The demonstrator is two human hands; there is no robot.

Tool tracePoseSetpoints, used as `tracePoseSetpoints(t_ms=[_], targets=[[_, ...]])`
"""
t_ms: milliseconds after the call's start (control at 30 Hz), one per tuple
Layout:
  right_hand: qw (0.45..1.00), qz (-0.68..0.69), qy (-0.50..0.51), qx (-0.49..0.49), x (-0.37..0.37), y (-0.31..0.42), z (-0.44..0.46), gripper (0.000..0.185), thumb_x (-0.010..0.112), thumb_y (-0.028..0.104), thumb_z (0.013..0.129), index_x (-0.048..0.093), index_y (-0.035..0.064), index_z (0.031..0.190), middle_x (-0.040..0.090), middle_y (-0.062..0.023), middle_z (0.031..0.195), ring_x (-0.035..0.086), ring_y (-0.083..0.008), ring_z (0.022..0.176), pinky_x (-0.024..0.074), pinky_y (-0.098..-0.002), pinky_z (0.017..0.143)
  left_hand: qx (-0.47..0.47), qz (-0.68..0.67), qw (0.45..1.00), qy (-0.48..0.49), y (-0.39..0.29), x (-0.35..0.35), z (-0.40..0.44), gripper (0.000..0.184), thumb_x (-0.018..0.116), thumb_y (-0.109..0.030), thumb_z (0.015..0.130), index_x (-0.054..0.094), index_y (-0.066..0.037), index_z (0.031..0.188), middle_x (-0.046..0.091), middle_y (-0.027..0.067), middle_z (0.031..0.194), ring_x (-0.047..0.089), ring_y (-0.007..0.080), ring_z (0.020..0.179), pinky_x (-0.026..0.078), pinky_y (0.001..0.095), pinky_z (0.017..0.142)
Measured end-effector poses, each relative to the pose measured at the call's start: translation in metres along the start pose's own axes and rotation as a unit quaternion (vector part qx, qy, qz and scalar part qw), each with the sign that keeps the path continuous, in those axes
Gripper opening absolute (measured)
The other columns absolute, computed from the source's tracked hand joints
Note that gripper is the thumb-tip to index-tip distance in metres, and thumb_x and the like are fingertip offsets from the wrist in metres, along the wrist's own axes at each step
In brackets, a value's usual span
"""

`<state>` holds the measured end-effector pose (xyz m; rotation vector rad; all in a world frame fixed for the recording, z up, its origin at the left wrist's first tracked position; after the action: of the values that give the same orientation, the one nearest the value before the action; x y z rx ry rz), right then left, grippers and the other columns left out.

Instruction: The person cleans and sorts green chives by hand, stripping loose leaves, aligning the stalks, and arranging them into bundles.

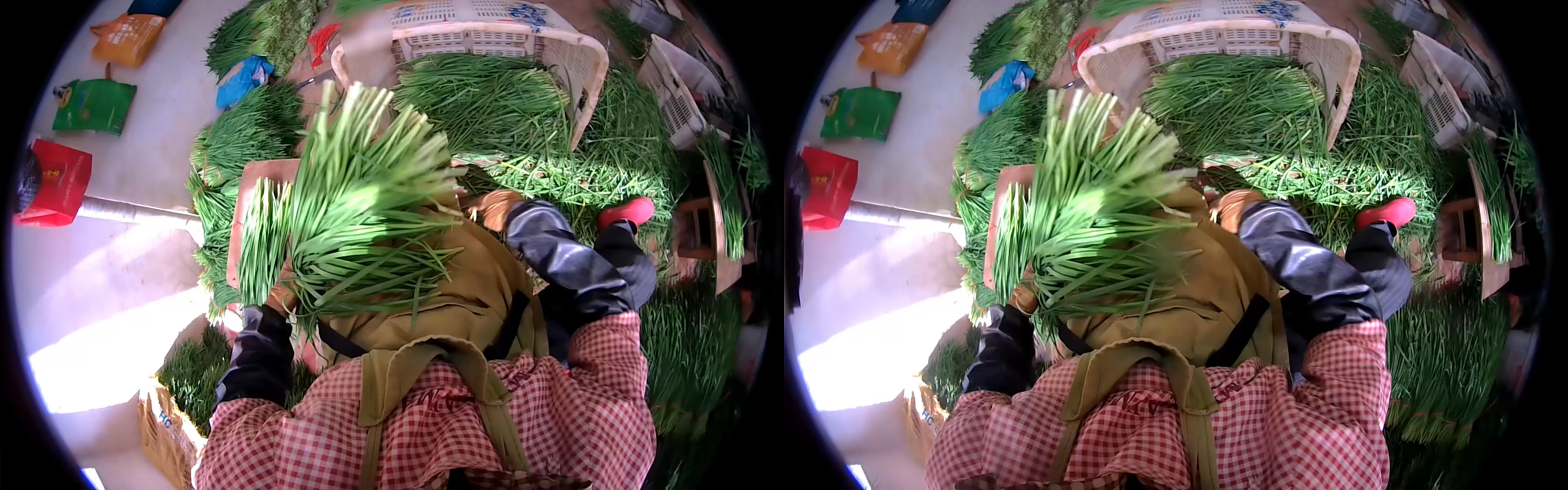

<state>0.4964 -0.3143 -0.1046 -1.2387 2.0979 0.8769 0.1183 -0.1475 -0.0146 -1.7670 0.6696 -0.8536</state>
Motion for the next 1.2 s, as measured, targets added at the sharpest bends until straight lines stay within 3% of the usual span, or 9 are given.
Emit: tracePoseSetpoints(t_ms=[133, 300, 400, 500, 700, 800, 933, 1067, 1200], targets=[[0.972, 0.122, -0.199, 0.012, -0.078, -0.045, -0.03, 0.031, 0.046, 0.031, 0.091, 0.061, 0.0106, 0.109, 0.064, -0.0145, 0.103, 0.06, -0.0298, 0.091, 0.0461, -0.0338, 0.084, -0.081, -0.111, 0.99, -0.039, 0.032, -0.043, 0.0, 0.034, 0.056, -0.007, 0.089, 0.049, -0.008, 0.122, 0.061, 0.0051, 0.106, 0.06, 0.0163, 0.091, 0.052, 0.0294, 0.079], [0.726, 0.413, -0.51, -0.202, -0.205, -0.033, -0.101, 0.042, 0.049, 0.042, 0.09, 0.064, 0.0033, 0.098, 0.064, -0.0156, 0.094, 0.06, -0.0308, 0.088, 0.0454, -0.0376, 0.078, -0.225, -0.102, 0.965, -0.083, 0.05, -0.062, -0.005, 0.036, 0.061, -0.005, 0.084, 0.052, -0.007, 0.119, 0.062, 0.0058, 0.106, 0.062, 0.018, 0.089, 0.053, 0.0313, 0.078], [0.733, 0.456, -0.428, -0.27, -0.225, 0.035, -0.121, 0.046, 0.055, 0.046, 0.086, 0.066, 0.0026, 0.096, 0.064, -0.012, 0.093, 0.06, -0.0278, 0.085, 0.045, -0.0343, 0.079, -0.112, -0.081, 0.99, 0.002, 0.036, -0.043, 0.001, 0.032, 0.061, -0.009, 0.085, 0.055, -0.007, 0.116, 0.061, 0.0057, 0.109, 0.061, 0.0181, 0.092, 0.052, 0.0309, 0.079], [0.899, 0.145, -0.37, -0.185, -0.193, 0.093, -0.114, 0.051, 0.06, 0.052, 0.08, 0.067, 0.0034, 0.093, 0.064, -0.0106, 0.098, 0.06, -0.028, 0.093, 0.0445, -0.0358, 0.084, -0.068, -0.014, 0.997, -0.022, 0.03, -0.033, -0.004, 0.032, 0.06, -0.01, 0.085, 0.055, -0.007, 0.116, 0.061, 0.006, 0.11, 0.061, 0.0183, 0.092, 0.052, 0.0308, 0.08], [0.726, 0.283, -0.529, -0.338, -0.134, 0.073, -0.091, 0.024, 0.058, 0.027, 0.081, 0.065, 0.0044, 0.086, 0.059, -0.0127, 0.111, 0.052, -0.028, 0.109, 0.0423, -0.0417, 0.09, -0.037, 0.056, 0.996, -0.053, 0.024, -0.03, -0.014, 0.032, 0.06, -0.01, 0.085, 0.056, -0.008, 0.116, 0.059, 0.0065, 0.112, 0.06, 0.0189, 0.094, 0.051, 0.0306, 0.081], [0.841, 0.345, -0.418, -0.008, -0.1, -0.008, -0.063, 0.025, 0.047, 0.02, 0.088, 0.061, 0.0015, 0.096, 0.064, -0.0148, 0.088, 0.06, -0.0305, 0.087, 0.0476, -0.0389, 0.078, -0.045, 0.084, 0.994, -0.051, 0.02, -0.033, -0.011, 0.031, 0.059, -0.011, 0.085, 0.056, -0.008, 0.116, 0.059, 0.0068, 0.113, 0.06, 0.0192, 0.095, 0.051, 0.0304, 0.081], [0.949, 0.139, -0.126, 0.252, -0.051, -0.115, -0.037, 0.042, 0.048, 0.037, 0.086, 0.062, 0.0034, 0.108, 0.062, -0.0165, 0.109, 0.06, -0.0303, 0.1, 0.0474, -0.0386, 0.084, -0.053, 0.121, 0.99, -0.051, 0.014, -0.036, -0.008, 0.031, 0.059, -0.011, 0.085, 0.056, -0.009, 0.116, 0.058, 0.0071, 0.114, 0.06, 0.0196, 0.096, 0.05, 0.0303, 0.082], [0.769, 0.394, -0.489, -0.121, -0.158, -0.067, -0.066, 0.038, 0.052, 0.037, 0.087, 0.063, 0.0045, 0.103, 0.064, -0.0157, 0.097, 0.059, -0.0287, 0.092, 0.0443, -0.0348, 0.084, -0.067, 0.155, 0.984, -0.052, 0.008, -0.035, -0.007, 0.031, 0.058, -0.011, 0.085, 0.057, -0.009, 0.116, 0.058, 0.0075, 0.116, 0.06, 0.02, 0.097, 0.05, 0.0301, 0.083], [0.751, 0.501, -0.327, -0.279, -0.204, 0.036, -0.075, 0.024, 0.058, 0.027, 0.085, 0.067, 0.0057, 0.089, 0.062, -0.0062, 0.096, 0.057, -0.0195, 0.094, 0.0407, -0.0294, 0.089, -0.071, 0.185, 0.979, -0.054, 0.008, -0.031, -0.008, 0.031, 0.058, -0.012, 0.085, 0.057, -0.009, 0.116, 0.057, 0.0079, 0.117, 0.059, 0.0203, 0.098, 0.05, 0.03, 0.084]])
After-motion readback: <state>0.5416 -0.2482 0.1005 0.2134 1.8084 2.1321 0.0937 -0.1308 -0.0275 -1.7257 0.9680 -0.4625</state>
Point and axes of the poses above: each hand's wrist, its own z-axis towards the middle knuckle, its own x-axis out of the palm, y = z × x, the point moved 8 cm from there along z, towards the middle knuckle
